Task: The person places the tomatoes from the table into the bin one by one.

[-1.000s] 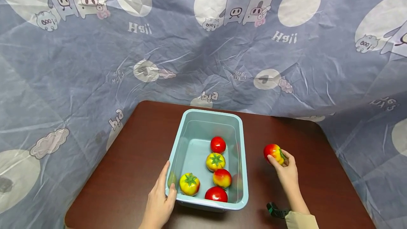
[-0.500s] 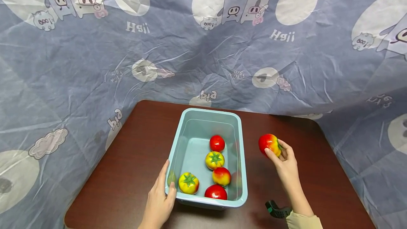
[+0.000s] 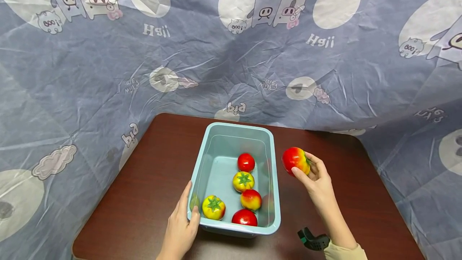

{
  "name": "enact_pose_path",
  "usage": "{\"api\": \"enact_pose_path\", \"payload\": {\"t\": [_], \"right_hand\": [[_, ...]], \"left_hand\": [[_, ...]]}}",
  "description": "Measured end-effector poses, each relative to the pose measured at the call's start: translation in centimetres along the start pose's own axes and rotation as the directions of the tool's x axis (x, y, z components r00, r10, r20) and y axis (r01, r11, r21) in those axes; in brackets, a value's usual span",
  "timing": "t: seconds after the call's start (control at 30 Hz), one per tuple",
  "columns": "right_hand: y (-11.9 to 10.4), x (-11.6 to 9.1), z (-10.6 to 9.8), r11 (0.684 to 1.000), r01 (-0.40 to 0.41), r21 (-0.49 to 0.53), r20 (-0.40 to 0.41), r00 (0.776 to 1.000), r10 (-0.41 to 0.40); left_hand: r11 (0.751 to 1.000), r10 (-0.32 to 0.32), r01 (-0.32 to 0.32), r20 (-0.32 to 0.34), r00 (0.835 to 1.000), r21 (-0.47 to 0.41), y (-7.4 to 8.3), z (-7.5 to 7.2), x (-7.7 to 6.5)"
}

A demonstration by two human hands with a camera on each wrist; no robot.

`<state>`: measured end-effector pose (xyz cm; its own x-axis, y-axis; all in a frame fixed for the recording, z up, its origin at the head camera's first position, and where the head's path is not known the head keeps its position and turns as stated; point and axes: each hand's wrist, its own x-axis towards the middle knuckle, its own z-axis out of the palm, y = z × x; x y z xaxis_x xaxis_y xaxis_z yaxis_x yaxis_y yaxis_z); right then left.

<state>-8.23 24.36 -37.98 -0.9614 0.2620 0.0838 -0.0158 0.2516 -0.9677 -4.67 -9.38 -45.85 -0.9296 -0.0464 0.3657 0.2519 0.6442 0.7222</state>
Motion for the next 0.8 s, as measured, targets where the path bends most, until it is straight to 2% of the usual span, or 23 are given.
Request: {"api": "enact_pose_path", "payload": {"t": [0.17, 0.37, 0.57, 0.8], "right_hand": [[-1.1, -0.6, 0.9, 0.998, 0.059, -0.036, 0.050, 0.997, -0.057], [-2.3, -1.2, 2.3, 0.991, 0.131, -0.031, 0.128, 0.984, -0.126], [-2.9, -2.1, 3.7, 0.990, 0.127, -0.056, 0.210, 0.971, -0.113], [-2.7, -2.6, 4.8, 0.987, 0.134, -0.087, 0.284, 0.953, -0.104]], "left_hand": [[1.000, 0.000, 0.000, 0.006, 1.000, -0.003, 0.0, -0.1, 0.1], [1.000, -0.008, 0.008, 0.009, 1.000, -0.006, -0.1, 0.0, 0.2], [1.000, -0.012, 0.012, 0.013, 1.000, -0.009, -0.1, 0.0, 0.1], [1.000, -0.015, 0.015, 0.016, 1.000, -0.010, 0.0, 0.0, 0.1]]}}
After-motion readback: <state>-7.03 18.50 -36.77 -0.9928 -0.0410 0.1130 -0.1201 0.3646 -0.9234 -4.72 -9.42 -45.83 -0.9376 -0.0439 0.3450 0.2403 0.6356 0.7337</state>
